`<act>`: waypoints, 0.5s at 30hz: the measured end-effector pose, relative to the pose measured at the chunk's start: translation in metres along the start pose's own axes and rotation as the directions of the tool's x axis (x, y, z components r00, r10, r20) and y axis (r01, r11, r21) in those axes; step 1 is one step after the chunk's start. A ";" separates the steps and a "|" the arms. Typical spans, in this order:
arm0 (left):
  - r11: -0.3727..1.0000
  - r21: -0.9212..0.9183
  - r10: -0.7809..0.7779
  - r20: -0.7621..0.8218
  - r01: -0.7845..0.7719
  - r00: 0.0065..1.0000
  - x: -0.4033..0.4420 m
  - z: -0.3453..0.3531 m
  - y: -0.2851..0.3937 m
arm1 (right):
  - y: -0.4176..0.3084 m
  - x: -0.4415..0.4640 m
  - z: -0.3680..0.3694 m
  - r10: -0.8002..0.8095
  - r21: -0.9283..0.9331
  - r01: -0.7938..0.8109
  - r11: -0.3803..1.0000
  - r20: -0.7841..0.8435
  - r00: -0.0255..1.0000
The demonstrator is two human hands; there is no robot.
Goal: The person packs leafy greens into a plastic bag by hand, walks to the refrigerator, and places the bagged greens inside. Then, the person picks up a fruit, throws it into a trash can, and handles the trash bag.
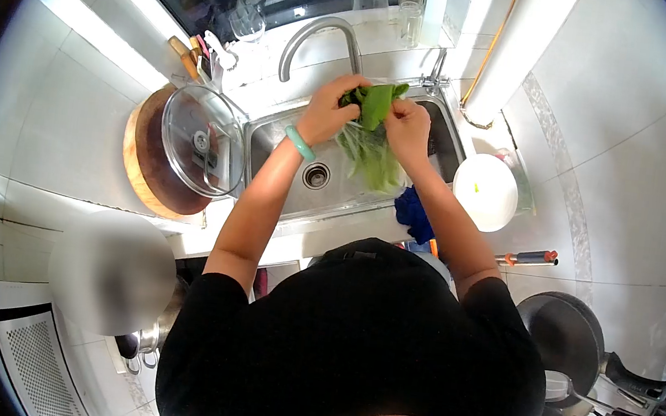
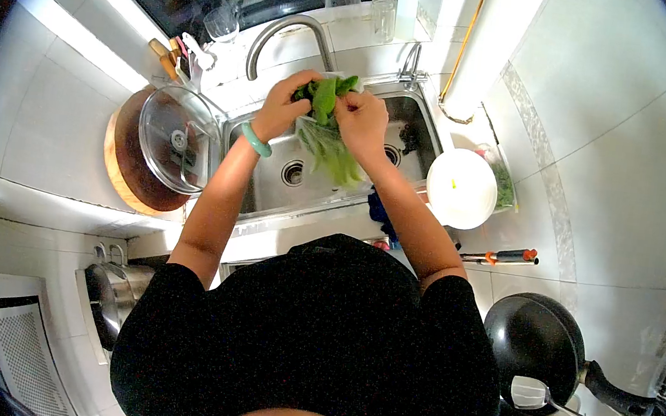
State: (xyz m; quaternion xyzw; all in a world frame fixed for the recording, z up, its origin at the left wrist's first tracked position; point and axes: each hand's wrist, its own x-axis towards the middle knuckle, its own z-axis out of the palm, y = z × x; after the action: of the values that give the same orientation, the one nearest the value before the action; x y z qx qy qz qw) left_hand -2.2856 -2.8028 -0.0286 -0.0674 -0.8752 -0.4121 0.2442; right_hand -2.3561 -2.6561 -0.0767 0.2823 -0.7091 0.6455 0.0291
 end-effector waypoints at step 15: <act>0.958 0.277 -0.088 0.019 0.079 0.996 0.003 -0.003 0.005 | -0.017 -0.004 -0.036 -0.143 0.010 0.147 0.989 0.304 0.942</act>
State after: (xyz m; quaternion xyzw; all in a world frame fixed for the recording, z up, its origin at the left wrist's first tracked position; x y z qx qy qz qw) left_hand -2.2855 -2.8017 -0.0225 -0.0021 -0.9298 -0.2952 0.2198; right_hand -2.3574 -2.6213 -0.0571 0.4295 -0.6864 0.5860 -0.0313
